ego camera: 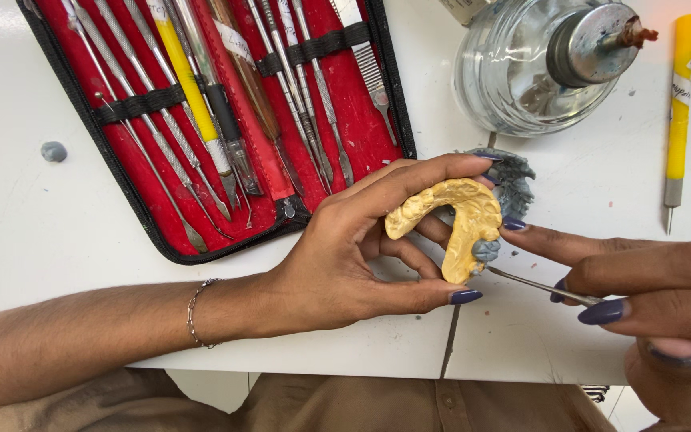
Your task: The person holds a yellow denture model in one hand and uses a wax spatula to shape and smooth gray wax on it, occasionally heating the tool tip over an alcohol burner flame before continuing to sculpt.
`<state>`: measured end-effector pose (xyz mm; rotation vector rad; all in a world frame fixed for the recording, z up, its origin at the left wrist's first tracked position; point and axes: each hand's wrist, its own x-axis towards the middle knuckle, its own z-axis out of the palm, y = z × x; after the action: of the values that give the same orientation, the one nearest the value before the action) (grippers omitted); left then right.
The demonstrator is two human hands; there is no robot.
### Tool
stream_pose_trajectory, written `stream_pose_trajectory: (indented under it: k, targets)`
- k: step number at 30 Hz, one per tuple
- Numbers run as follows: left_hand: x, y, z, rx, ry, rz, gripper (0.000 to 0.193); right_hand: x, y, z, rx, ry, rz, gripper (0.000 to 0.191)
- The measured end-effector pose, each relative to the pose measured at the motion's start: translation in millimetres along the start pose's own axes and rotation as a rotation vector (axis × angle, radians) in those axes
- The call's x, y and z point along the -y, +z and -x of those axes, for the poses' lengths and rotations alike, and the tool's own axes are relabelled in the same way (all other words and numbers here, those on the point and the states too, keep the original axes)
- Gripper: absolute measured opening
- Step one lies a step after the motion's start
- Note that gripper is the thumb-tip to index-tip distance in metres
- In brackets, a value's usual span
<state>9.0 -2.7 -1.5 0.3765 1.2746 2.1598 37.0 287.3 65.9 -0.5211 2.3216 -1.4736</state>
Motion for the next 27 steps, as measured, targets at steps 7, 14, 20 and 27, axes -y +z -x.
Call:
stream_pose_trajectory:
  k: [7,14,20,27]
  targets:
    - [1.1,-0.4,-0.7,0.005,0.009,-0.001,0.077,-3.3,-2.4,3.4,0.024,0.021,0.009,0.017]
    - [0.0,0.1,0.3,0.001,0.0,0.011,0.077,-0.7,-1.2,0.6,0.004,-0.001,-0.03,0.016]
    - [-1.0,0.3,0.3,0.001,-0.004,0.005,0.076,4.3,0.2,-3.5,0.018,-0.023,0.004,0.015]
    - [-0.8,0.3,0.1,0.0,-0.005,0.007,0.076,4.1,-0.7,-6.8,0.023,-0.025,0.013,0.013]
